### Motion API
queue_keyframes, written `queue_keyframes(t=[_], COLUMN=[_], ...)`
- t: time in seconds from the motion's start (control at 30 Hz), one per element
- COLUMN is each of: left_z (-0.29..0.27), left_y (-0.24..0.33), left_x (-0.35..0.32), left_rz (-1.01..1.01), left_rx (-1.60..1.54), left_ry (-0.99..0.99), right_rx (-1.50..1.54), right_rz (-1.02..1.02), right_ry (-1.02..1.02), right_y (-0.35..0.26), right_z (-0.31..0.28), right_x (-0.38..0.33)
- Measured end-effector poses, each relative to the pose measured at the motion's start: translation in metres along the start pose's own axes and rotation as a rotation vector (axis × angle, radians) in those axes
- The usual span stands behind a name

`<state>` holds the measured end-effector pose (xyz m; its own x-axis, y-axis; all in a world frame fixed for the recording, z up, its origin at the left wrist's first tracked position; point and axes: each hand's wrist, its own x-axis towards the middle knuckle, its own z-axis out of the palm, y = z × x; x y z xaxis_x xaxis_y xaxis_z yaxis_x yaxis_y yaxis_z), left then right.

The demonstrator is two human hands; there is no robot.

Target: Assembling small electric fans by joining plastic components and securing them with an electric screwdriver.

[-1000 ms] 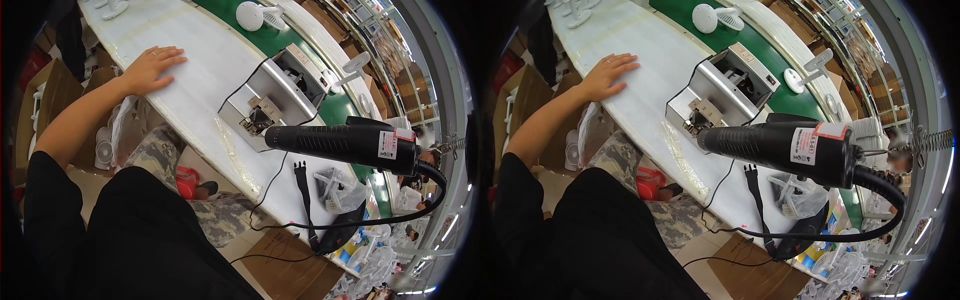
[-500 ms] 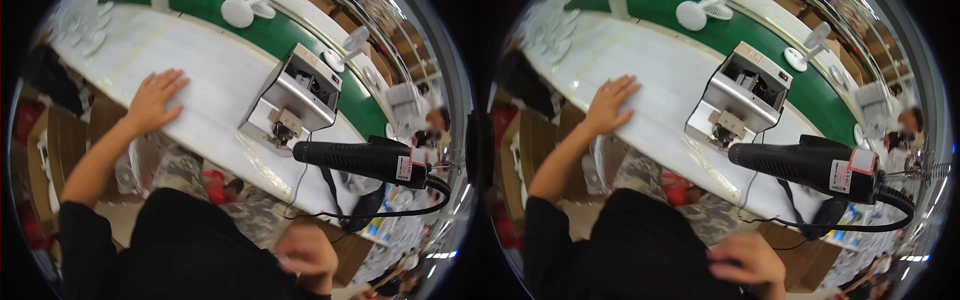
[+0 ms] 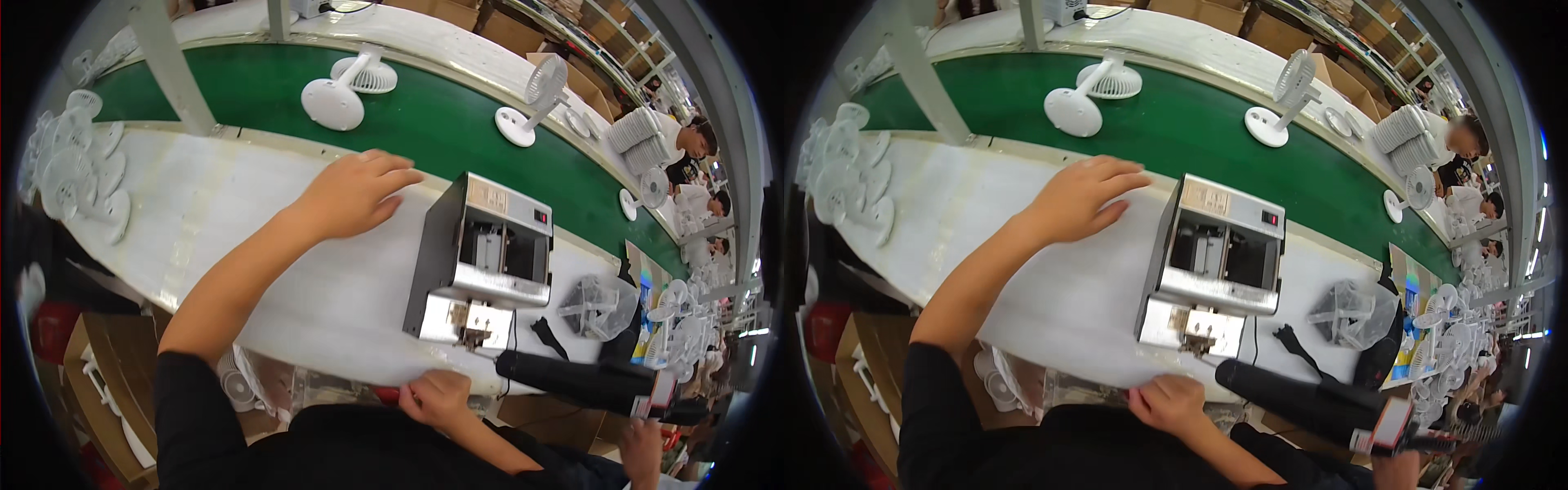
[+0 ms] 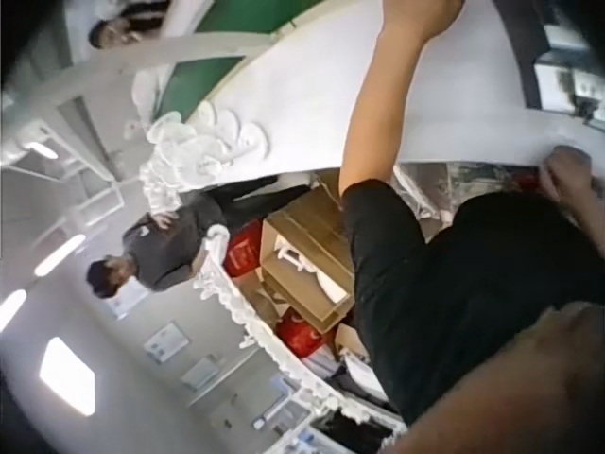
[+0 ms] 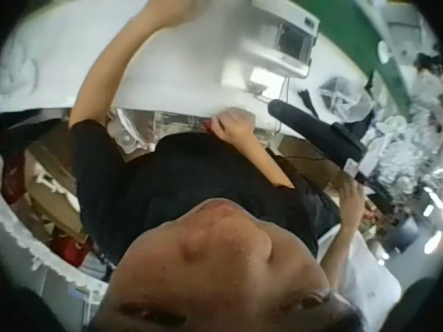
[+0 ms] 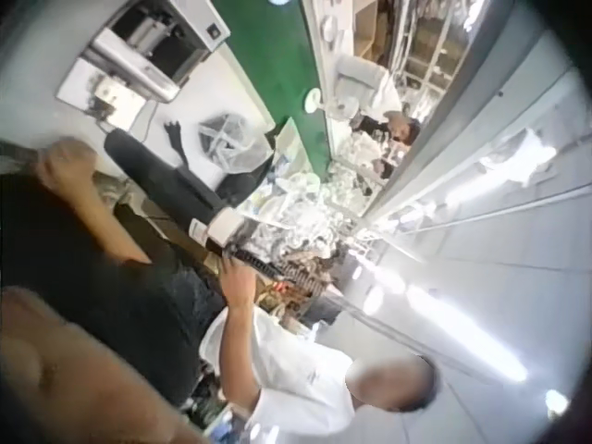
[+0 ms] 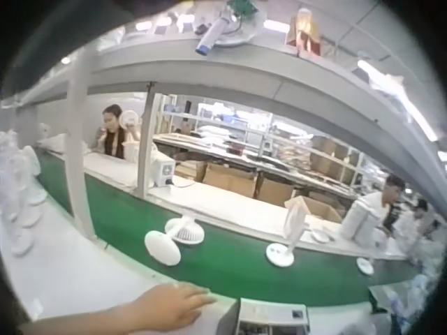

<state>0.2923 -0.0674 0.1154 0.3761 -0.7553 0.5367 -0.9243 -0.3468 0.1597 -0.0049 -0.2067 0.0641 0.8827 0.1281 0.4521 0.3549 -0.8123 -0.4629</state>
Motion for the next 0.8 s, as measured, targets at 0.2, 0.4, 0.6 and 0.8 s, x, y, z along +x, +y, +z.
queue_keyframes(t=[0.2,0.4,0.6,0.8], left_z=[0.115,0.211,0.251,0.218], left_y=[-0.068,-0.051,-0.080,-0.060], left_x=[0.135,0.246,0.268,0.244], left_rz=[0.173,0.285,0.131,0.125], left_rx=[0.009,0.008,-0.030,-0.037], left_ry=[-0.131,-0.158,-0.256,-0.125], right_rx=[0.072,0.102,0.162,0.082], right_rz=[0.058,0.044,0.020,0.080], right_ry=[-0.090,-0.071,-0.110,-0.011], right_y=[0.001,0.001,0.005,-0.001], right_z=[-0.004,-0.003,0.004,0.000], right_x=[0.002,-0.013,-0.007,0.001])
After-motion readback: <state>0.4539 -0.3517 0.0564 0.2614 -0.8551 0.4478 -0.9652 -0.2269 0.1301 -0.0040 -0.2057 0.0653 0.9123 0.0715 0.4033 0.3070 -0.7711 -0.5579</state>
